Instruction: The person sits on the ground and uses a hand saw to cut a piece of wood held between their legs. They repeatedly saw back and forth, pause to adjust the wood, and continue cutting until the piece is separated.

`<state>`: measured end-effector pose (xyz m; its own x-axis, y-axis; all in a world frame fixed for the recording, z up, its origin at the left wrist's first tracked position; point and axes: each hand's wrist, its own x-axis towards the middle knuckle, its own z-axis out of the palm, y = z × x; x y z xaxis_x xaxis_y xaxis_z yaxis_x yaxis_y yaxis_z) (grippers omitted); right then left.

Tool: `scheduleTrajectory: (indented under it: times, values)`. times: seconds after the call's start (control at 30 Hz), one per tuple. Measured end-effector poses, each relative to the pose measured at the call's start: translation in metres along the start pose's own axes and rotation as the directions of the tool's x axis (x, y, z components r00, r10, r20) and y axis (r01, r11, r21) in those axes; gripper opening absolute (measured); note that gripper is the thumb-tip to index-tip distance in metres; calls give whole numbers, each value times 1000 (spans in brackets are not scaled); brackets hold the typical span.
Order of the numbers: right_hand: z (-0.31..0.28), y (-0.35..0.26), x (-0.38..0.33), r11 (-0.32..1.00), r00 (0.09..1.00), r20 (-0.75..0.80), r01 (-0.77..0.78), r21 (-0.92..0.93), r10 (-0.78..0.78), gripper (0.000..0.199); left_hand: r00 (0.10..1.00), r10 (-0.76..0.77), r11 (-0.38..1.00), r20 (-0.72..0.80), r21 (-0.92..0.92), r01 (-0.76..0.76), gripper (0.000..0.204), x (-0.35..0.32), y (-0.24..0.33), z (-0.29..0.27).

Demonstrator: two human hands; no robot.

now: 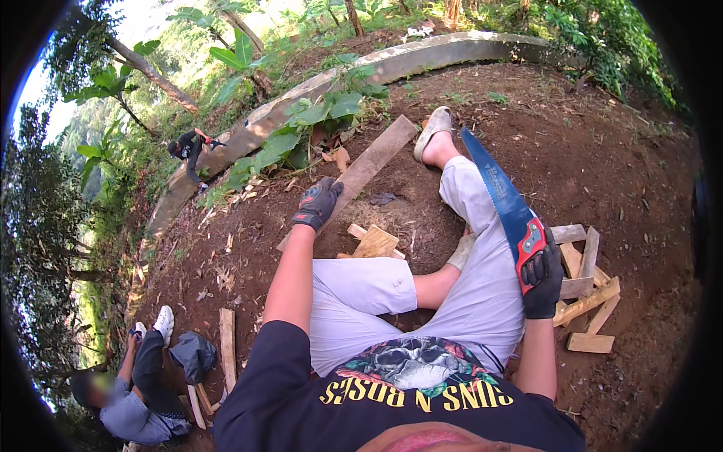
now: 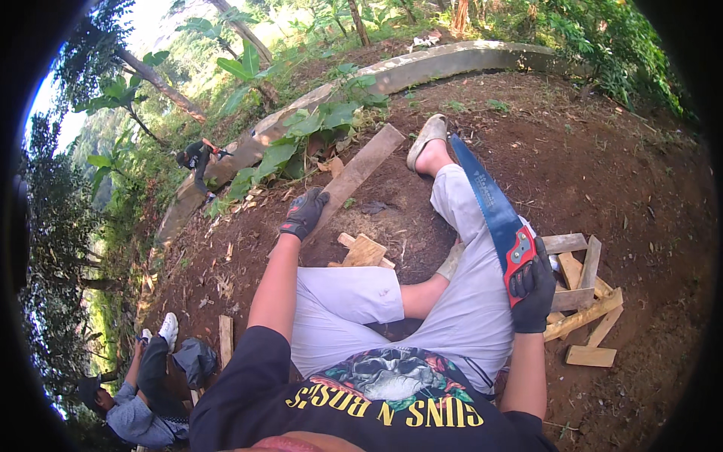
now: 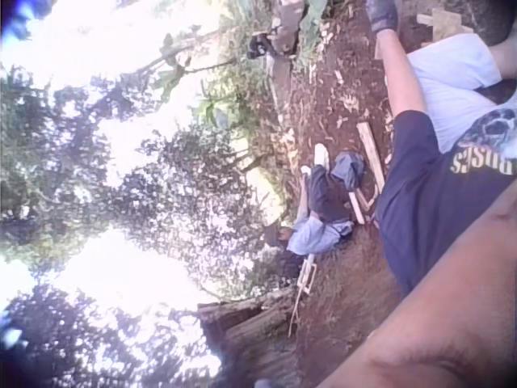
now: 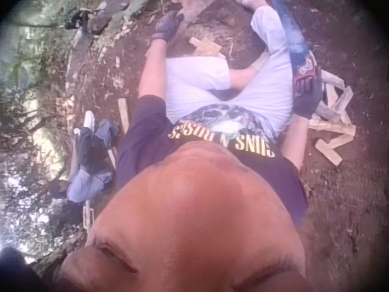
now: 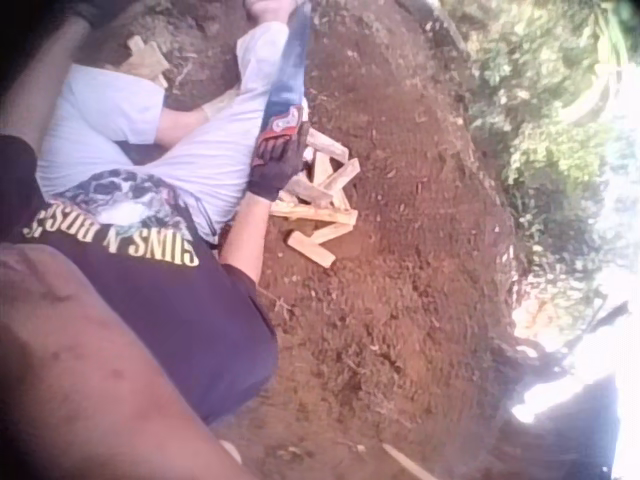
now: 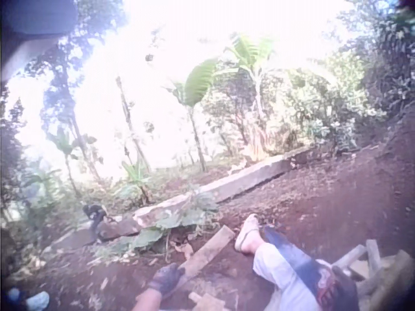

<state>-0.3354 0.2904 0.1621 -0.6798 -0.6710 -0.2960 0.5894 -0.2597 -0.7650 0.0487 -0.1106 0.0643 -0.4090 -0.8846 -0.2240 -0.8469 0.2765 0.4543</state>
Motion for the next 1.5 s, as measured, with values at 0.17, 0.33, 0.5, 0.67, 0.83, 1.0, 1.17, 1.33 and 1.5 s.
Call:
scheduleTrajectory:
  times: [0.17, 0.33, 0.5, 0.67, 0.83, 1.0, 1.17, 1.33, 1.5]
  values:
    - [-14, -4, 7, 997, 999, 37, -12, 78, 9, 52, 986, -42, 967, 162, 255, -1, 57, -7, 48, -21]
    - [-20, -5, 5, 993, 998, 48, 33, 115, -39, 50, 915, -215, 948, 343, 298, 111, 64, -31, 76, 12]
    - [-21, -7, 2, 995, 993, 104, 37, 94, -47, 51, 937, -231, 960, 263, 216, 176, 78, -56, 98, 56]
    - [-16, -6, 1, 998, 998, 56, -4, 57, 1, 52, 935, -174, 944, 310, 323, 69, 140, -63, 88, 83]
    - [-20, -8, 1, 998, 1000, 10, -12, 67, 11, 48, 955, -212, 895, 207, 433, 104, 126, -89, 107, 83]
    - [-20, -3, 4, 999, 998, 62, 8, 37, -11, 50, 979, -204, 879, 12, 443, 178, 110, -116, 117, 90]
    - [-21, -1, 4, 1000, 996, 84, 22, 19, -23, 51, 984, -169, 884, 50, 449, 129, 104, -115, 117, 85]
    - [-23, 0, 3, 997, 995, 93, 23, 77, -30, 51, 988, -156, 895, 22, 427, 131, 103, -114, 110, 88]
    - [-28, -3, 3, 993, 994, 110, 4, 119, -18, 51, 983, -182, 894, 29, 420, 153, 98, -115, 115, 89]
